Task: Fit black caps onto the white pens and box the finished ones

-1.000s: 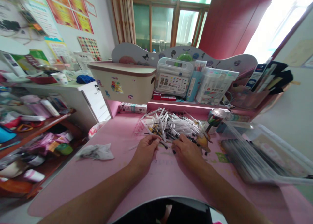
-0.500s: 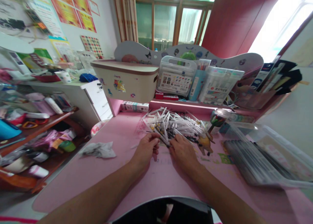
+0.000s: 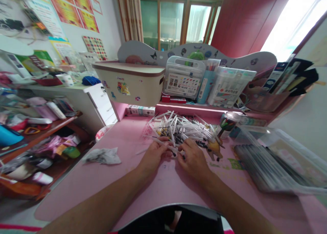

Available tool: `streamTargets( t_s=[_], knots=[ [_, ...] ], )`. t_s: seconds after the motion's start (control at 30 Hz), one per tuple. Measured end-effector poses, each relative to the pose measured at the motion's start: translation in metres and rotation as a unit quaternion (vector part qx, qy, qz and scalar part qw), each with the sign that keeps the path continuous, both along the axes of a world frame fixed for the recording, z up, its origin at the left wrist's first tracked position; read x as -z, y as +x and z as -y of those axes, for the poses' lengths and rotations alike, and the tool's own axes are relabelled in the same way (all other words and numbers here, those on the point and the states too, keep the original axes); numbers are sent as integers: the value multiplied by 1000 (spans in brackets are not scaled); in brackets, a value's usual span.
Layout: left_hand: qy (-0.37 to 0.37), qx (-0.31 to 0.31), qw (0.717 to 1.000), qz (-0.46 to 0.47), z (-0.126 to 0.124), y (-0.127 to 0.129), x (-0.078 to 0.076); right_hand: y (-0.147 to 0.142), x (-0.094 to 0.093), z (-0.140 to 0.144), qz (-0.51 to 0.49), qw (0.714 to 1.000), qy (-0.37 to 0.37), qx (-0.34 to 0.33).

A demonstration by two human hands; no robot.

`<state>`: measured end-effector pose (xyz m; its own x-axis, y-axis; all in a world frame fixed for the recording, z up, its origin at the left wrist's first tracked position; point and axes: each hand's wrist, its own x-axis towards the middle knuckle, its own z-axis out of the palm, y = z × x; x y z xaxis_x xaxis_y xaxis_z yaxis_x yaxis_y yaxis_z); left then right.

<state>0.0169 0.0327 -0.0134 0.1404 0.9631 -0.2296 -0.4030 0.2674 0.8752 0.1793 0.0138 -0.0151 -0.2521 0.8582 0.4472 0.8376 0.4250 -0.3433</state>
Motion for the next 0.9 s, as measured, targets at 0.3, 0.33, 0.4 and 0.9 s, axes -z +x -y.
streamTargets(
  t_s=[0.3,0.33,0.4,0.9],
  knots=[
    [9,-23,1000,8,-3,-6,6,34,-6,-6,8,999,-36,22],
    [-1,-21,1000,12,-4,-6,6,35,-5,-6,13,999,-43,21],
    [-16,-13,1000,23,-4,-6,6,31,-5,-4,22,998,-51,-1],
    [-17,-32,999,39,-7,-9,7,-3,5,-3,147,988,-36,-34]
  ],
)
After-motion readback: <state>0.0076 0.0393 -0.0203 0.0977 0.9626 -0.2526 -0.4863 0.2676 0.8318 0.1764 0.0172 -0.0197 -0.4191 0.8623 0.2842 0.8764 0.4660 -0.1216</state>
